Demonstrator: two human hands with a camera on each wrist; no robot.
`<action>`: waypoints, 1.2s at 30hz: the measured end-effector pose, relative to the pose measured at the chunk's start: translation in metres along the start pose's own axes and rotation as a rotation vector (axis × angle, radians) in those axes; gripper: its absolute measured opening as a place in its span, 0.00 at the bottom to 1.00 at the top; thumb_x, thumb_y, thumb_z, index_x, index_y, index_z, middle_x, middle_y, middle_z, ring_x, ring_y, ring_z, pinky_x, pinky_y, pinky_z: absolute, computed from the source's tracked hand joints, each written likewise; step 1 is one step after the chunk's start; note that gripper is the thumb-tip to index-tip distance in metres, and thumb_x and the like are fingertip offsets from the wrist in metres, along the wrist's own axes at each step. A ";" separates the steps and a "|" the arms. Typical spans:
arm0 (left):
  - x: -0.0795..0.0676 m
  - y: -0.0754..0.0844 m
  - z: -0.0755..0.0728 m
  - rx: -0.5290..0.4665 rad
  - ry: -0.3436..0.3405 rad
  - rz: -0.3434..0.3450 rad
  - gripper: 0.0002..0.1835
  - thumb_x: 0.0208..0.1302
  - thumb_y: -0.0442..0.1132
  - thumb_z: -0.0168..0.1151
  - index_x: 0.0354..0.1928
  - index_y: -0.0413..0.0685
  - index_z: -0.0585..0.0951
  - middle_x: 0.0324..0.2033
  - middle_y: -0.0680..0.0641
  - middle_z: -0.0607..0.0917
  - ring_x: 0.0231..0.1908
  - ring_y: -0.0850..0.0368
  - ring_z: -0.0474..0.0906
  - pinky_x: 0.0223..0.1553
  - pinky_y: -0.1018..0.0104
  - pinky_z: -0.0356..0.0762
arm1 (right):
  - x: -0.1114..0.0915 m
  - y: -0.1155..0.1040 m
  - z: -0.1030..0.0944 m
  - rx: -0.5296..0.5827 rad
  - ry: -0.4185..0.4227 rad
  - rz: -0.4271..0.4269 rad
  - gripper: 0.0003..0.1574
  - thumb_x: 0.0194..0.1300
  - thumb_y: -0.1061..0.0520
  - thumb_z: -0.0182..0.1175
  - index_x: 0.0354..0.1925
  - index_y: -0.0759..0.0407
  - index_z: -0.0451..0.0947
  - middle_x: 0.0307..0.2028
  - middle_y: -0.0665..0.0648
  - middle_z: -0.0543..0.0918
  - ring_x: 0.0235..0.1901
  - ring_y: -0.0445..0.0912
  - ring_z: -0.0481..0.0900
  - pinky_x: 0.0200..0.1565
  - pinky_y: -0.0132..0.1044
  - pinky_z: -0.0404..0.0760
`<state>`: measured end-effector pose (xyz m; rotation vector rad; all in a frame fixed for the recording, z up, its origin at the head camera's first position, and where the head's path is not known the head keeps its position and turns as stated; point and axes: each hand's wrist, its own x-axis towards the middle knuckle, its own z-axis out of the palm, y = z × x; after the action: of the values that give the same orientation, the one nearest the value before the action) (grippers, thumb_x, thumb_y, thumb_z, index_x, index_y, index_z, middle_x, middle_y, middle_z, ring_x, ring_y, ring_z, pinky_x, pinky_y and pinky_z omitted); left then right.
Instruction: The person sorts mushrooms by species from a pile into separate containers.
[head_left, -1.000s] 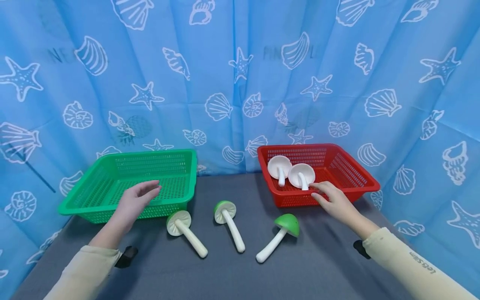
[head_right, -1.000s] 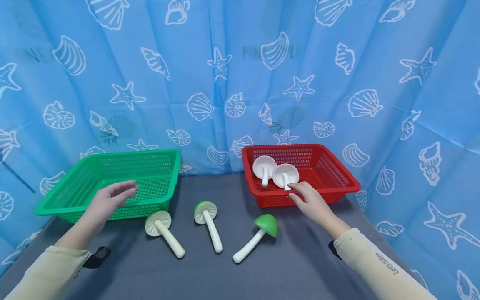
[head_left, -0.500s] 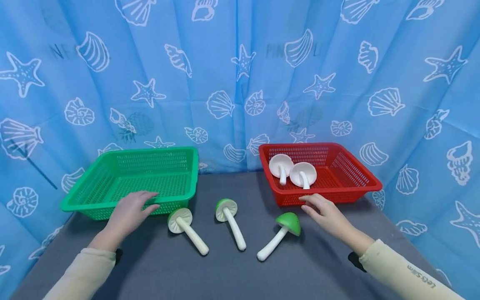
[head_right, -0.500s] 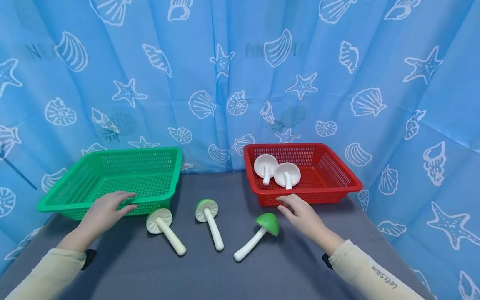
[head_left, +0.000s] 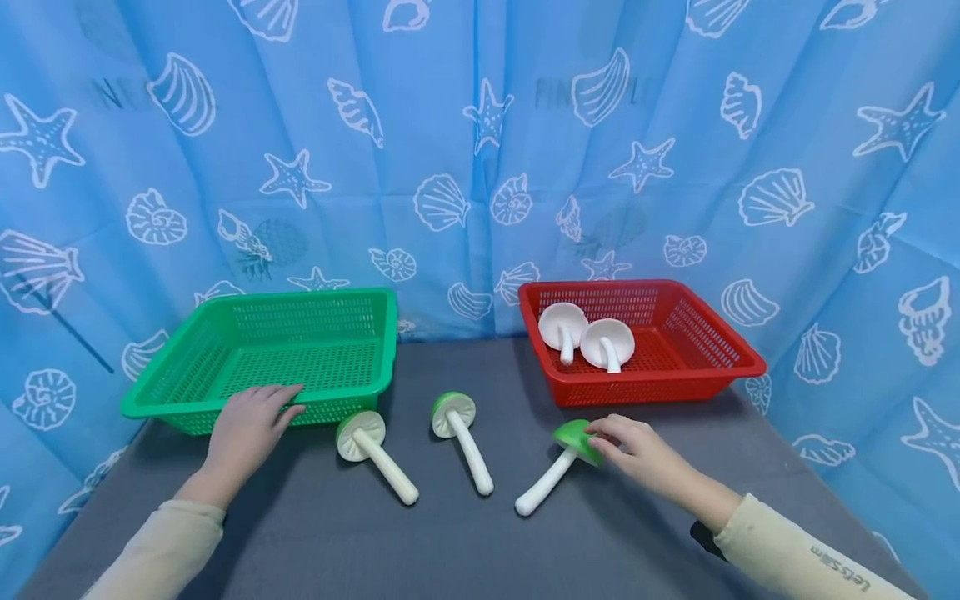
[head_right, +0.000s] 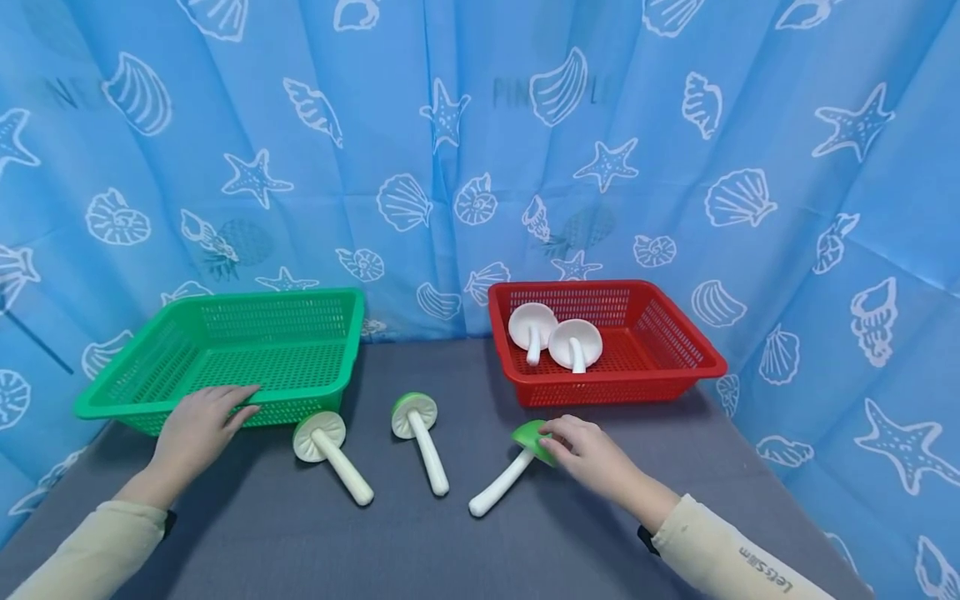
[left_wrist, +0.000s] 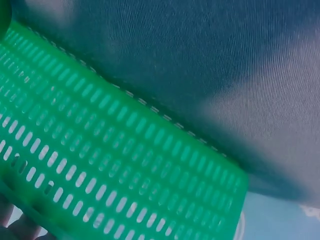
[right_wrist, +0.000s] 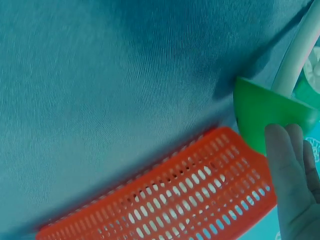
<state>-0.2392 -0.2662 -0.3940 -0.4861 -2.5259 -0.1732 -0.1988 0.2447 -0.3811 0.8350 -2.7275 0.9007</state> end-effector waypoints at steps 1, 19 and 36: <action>0.000 0.000 0.001 -0.010 0.024 0.005 0.22 0.55 0.38 0.71 0.52 0.37 0.83 0.41 0.36 0.85 0.43 0.36 0.80 0.46 0.40 0.74 | 0.000 -0.001 0.001 0.011 -0.010 0.010 0.11 0.67 0.61 0.61 0.45 0.66 0.81 0.40 0.55 0.83 0.36 0.39 0.78 0.37 0.37 0.81; -0.005 -0.003 0.004 -0.032 0.027 -0.030 0.20 0.60 0.41 0.68 0.53 0.42 0.83 0.43 0.37 0.85 0.44 0.37 0.80 0.47 0.39 0.73 | -0.005 -0.018 0.021 0.241 -0.213 0.312 0.12 0.69 0.59 0.58 0.35 0.69 0.80 0.23 0.54 0.80 0.20 0.46 0.79 0.15 0.36 0.74; -0.007 -0.001 0.003 -0.041 0.030 -0.046 0.21 0.55 0.39 0.71 0.53 0.42 0.83 0.42 0.37 0.85 0.45 0.36 0.79 0.48 0.37 0.72 | 0.016 -0.034 0.053 0.041 0.013 0.596 0.19 0.63 0.57 0.67 0.18 0.58 0.72 0.10 0.50 0.67 0.09 0.44 0.73 0.14 0.33 0.71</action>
<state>-0.2356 -0.2682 -0.3998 -0.4381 -2.5102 -0.2483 -0.1913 0.1836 -0.4020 -0.0037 -2.9969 1.0446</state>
